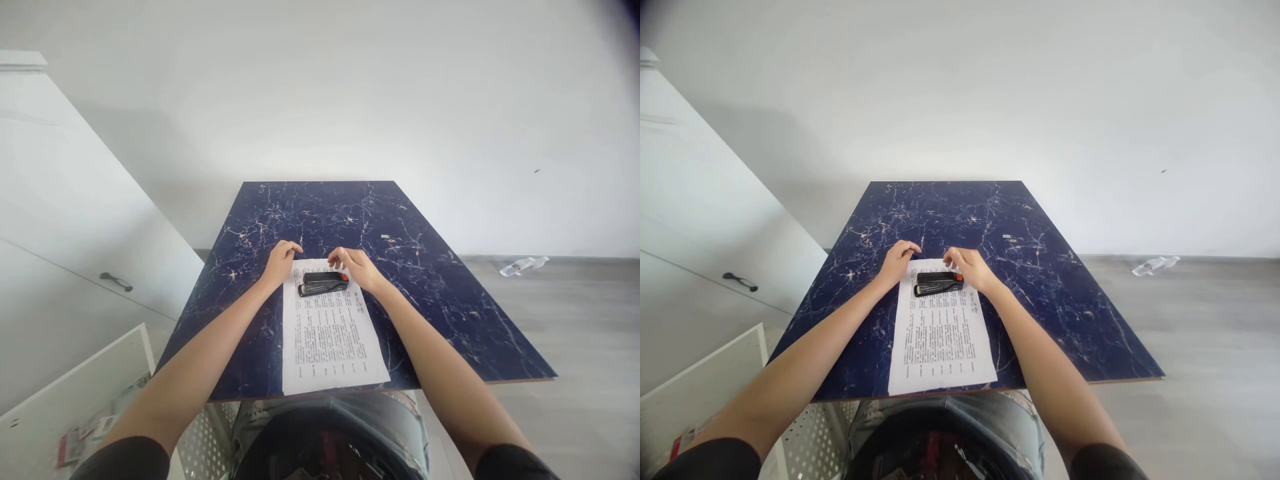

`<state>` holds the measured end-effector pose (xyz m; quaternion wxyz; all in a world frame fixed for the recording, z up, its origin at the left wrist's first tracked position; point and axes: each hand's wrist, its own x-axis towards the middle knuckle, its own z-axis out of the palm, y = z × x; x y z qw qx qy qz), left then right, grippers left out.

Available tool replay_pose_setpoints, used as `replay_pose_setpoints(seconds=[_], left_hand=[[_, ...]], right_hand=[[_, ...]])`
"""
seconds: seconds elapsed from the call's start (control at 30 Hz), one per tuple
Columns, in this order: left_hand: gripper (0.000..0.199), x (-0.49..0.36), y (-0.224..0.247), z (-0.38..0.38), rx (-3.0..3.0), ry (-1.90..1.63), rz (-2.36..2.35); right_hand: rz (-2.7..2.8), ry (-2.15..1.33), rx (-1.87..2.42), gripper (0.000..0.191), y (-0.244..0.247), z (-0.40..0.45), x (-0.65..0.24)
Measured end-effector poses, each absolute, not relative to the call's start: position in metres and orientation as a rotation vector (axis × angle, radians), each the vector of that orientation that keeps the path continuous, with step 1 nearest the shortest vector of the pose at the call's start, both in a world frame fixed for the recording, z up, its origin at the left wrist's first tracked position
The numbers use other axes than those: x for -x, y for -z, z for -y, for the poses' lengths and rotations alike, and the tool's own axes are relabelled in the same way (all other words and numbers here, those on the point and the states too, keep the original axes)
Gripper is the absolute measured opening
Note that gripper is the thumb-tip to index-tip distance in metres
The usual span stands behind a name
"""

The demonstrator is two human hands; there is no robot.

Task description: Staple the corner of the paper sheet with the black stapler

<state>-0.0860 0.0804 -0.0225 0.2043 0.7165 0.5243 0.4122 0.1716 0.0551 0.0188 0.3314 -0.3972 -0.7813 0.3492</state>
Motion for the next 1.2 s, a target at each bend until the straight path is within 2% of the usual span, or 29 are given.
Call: replay_pose_setpoints(seconds=[0.07,0.13,0.33,0.57,0.67,0.77,0.87,0.93,1.0,1.2], left_hand=[[0.032,0.085,0.021,-0.08,-2.004,-1.134,-1.467],[0.032,0.085,0.019,-0.078,-2.016,-1.113,-1.477],[0.034,0.083,0.013,-0.073,-2.068,-1.146,-1.413],[0.028,0.103,0.012,-0.08,-2.373,-0.855,-1.547],[0.028,0.113,0.016,-0.088,-2.256,-0.889,-1.58],[0.028,0.116,0.02,-0.091,-2.195,-0.916,-1.559],[0.03,0.114,0.022,-0.091,-2.209,-0.916,-1.546],[0.032,0.114,0.021,-0.091,-2.2,-0.914,-1.552],[0.032,0.114,0.02,-0.09,-2.189,-0.912,-1.556],[0.032,0.116,0.022,-0.092,-2.188,-0.913,-1.549]], right_hand=[[1.94,-0.85,1.173,0.053,-0.011,-0.062,-0.177],[1.936,-0.785,1.245,0.048,-0.003,-0.068,-0.18],[2.028,-0.644,1.254,0.045,0.009,-0.074,-0.172],[1.903,-0.456,1.32,0.05,0.017,-0.083,-0.175],[1.903,-0.485,1.32,0.043,0.013,-0.085,-0.183],[2.084,-0.535,1.088,0.036,0.001,-0.078,-0.185],[2.272,-0.597,0.784,0.037,-0.011,-0.063,-0.178],[2.389,-0.655,0.657,0.044,-0.015,-0.052,-0.171],[2.482,-0.694,0.655,0.052,-0.016,-0.045,-0.166],[2.567,-0.771,0.852,0.037,-0.024,-0.045,-0.179]])
